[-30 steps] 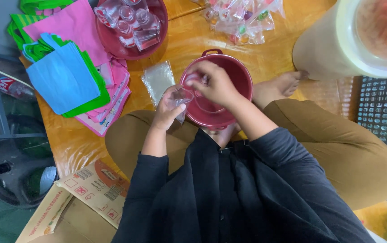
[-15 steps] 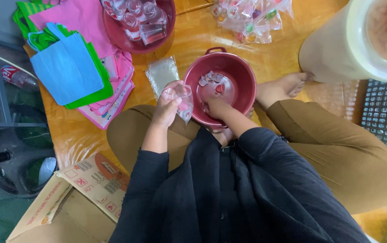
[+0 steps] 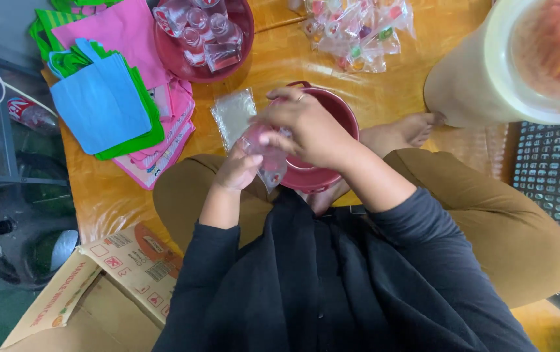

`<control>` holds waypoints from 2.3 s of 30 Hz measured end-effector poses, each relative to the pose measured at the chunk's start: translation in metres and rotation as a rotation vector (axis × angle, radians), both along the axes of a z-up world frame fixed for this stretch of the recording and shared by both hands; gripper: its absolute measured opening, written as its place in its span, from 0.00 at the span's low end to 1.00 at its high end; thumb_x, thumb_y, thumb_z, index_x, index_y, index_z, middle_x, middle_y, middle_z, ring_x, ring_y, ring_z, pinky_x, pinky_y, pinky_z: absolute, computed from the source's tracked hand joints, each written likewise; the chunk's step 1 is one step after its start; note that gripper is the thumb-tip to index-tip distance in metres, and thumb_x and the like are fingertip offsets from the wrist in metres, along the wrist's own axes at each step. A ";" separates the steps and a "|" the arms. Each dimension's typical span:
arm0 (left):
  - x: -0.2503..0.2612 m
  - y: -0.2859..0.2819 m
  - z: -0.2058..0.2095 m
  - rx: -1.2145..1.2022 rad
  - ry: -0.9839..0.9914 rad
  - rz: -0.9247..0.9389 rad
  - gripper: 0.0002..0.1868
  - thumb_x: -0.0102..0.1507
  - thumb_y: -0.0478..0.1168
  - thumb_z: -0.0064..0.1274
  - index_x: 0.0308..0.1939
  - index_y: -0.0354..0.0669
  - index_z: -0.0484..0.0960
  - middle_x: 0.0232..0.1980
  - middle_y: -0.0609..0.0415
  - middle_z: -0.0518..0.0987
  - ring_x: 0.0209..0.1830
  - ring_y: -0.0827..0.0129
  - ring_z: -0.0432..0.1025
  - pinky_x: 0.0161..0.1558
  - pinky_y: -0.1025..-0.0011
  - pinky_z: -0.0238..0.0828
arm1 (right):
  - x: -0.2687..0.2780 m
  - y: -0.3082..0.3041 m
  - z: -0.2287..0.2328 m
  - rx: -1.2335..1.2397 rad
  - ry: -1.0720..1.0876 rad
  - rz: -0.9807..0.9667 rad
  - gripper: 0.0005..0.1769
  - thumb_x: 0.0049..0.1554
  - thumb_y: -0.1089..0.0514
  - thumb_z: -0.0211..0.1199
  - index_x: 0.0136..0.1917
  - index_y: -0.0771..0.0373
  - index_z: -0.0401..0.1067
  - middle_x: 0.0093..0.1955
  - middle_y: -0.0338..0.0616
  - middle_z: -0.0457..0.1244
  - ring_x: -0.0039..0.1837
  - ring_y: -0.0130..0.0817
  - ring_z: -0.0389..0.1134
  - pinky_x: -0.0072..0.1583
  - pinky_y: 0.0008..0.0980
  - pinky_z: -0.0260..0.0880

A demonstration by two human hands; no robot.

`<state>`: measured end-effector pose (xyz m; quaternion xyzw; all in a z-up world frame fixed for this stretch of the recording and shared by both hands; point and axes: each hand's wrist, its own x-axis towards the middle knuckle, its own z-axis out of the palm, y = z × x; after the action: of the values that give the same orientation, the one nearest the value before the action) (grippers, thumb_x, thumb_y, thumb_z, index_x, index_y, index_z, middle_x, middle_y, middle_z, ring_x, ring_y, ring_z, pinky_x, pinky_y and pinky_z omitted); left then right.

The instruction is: The person picks up jelly cups from a red bowl and places them into small plastic bags by hand.

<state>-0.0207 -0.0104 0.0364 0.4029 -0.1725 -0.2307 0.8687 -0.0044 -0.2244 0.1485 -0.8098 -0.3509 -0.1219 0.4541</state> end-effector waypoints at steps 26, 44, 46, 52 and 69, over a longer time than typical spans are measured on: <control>-0.038 -0.035 0.007 0.691 -0.108 0.205 0.26 0.53 0.38 0.74 0.53 0.51 0.81 0.42 0.58 0.86 0.44 0.75 0.80 0.48 0.76 0.78 | -0.033 -0.058 0.031 -0.094 0.276 -0.103 0.07 0.49 0.64 0.72 0.40 0.57 0.75 0.37 0.40 0.65 0.44 0.43 0.71 0.48 0.39 0.70; -0.024 -0.034 0.066 0.415 -0.261 0.845 0.05 0.70 0.39 0.55 0.47 0.42 0.84 0.40 0.54 0.83 0.42 0.76 0.75 0.54 0.70 0.74 | -0.038 -0.039 0.025 0.505 0.430 -0.079 0.29 0.56 0.71 0.69 0.70 0.62 0.68 0.44 0.48 0.69 0.47 0.31 0.70 0.51 0.31 0.73; -0.025 -0.033 0.069 0.469 -0.299 0.898 0.05 0.70 0.38 0.56 0.46 0.42 0.83 0.40 0.56 0.82 0.43 0.79 0.74 0.54 0.70 0.73 | -0.036 -0.037 0.022 0.513 0.443 -0.085 0.36 0.55 0.72 0.70 0.74 0.60 0.64 0.44 0.48 0.69 0.46 0.32 0.71 0.50 0.31 0.74; -0.026 -0.031 0.072 0.443 -0.350 0.898 0.05 0.70 0.36 0.55 0.46 0.39 0.82 0.36 0.51 0.80 0.36 0.73 0.74 0.48 0.70 0.74 | -0.034 -0.033 0.016 0.464 0.416 -0.104 0.31 0.60 0.70 0.64 0.72 0.60 0.59 0.45 0.48 0.68 0.46 0.34 0.70 0.47 0.30 0.70; -0.048 -0.029 0.104 0.743 -0.729 0.816 0.05 0.70 0.36 0.50 0.43 0.36 0.78 0.38 0.51 0.76 0.38 0.61 0.74 0.47 0.65 0.72 | -0.043 0.015 0.003 0.124 -0.111 -0.177 0.02 0.59 0.58 0.66 0.44 0.56 0.76 0.46 0.41 0.68 0.51 0.47 0.69 0.49 0.41 0.67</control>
<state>-0.0682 -0.0389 0.1409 0.7613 -0.1981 0.2238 0.5754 -0.0478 -0.2090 0.1520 -0.7998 -0.2947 -0.2277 0.4707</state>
